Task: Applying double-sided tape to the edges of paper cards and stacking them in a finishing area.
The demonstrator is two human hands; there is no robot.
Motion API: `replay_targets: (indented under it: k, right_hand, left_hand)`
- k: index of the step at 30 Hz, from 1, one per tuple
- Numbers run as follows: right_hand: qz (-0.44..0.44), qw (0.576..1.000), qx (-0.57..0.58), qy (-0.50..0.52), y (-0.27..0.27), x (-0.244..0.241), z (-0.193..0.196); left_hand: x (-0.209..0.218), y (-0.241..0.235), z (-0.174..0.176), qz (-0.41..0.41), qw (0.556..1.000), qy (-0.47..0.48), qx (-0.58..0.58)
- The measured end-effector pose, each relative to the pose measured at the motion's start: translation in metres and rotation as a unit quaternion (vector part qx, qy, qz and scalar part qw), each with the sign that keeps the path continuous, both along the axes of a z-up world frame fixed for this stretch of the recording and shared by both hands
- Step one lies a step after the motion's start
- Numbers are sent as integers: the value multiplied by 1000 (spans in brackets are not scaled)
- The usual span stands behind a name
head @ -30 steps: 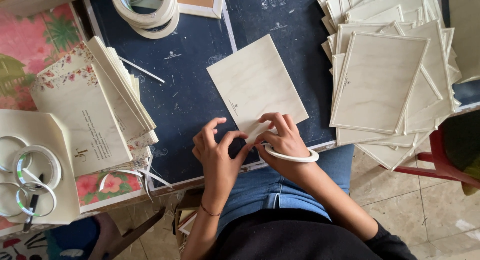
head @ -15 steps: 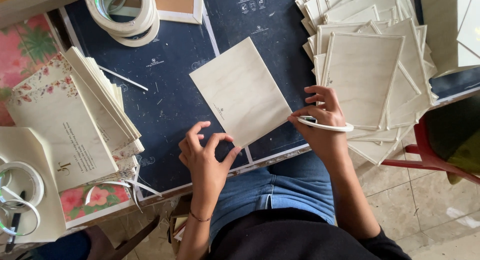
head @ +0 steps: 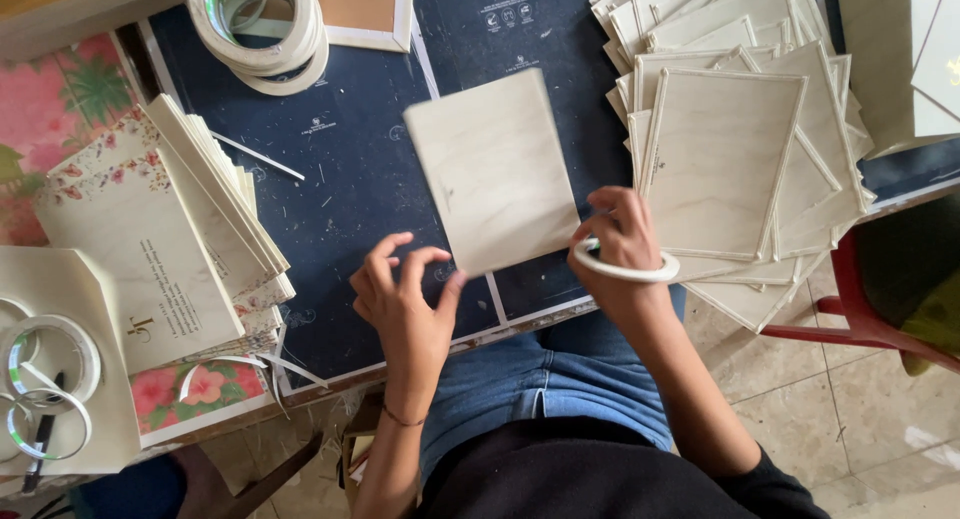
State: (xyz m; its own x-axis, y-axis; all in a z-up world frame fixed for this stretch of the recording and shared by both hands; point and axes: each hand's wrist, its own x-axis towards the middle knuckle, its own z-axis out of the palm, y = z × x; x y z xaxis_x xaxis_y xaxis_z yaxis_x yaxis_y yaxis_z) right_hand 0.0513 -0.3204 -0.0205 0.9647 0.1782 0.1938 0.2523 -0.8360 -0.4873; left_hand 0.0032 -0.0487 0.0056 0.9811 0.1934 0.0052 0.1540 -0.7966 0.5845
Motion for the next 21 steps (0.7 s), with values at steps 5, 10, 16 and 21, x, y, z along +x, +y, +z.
replay_targets:
  k: [5,10,16,21]
  right_hand:
    - [67,997,14,28,41,-33,1]
    - [90,992,89,-16,79,-43,12]
    - [142,973,182,-12,67,-46,30]
    - [90,980,176,-30,54,-39,37]
  left_hand:
    - [2,-27,-10,52,997,-49,35]
    - [-1,-31,-2,-28,998,-53,12]
    - [1,-22,0,-43,999,-23,21]
    - [-1,-22,4,-37,999,16,-3]
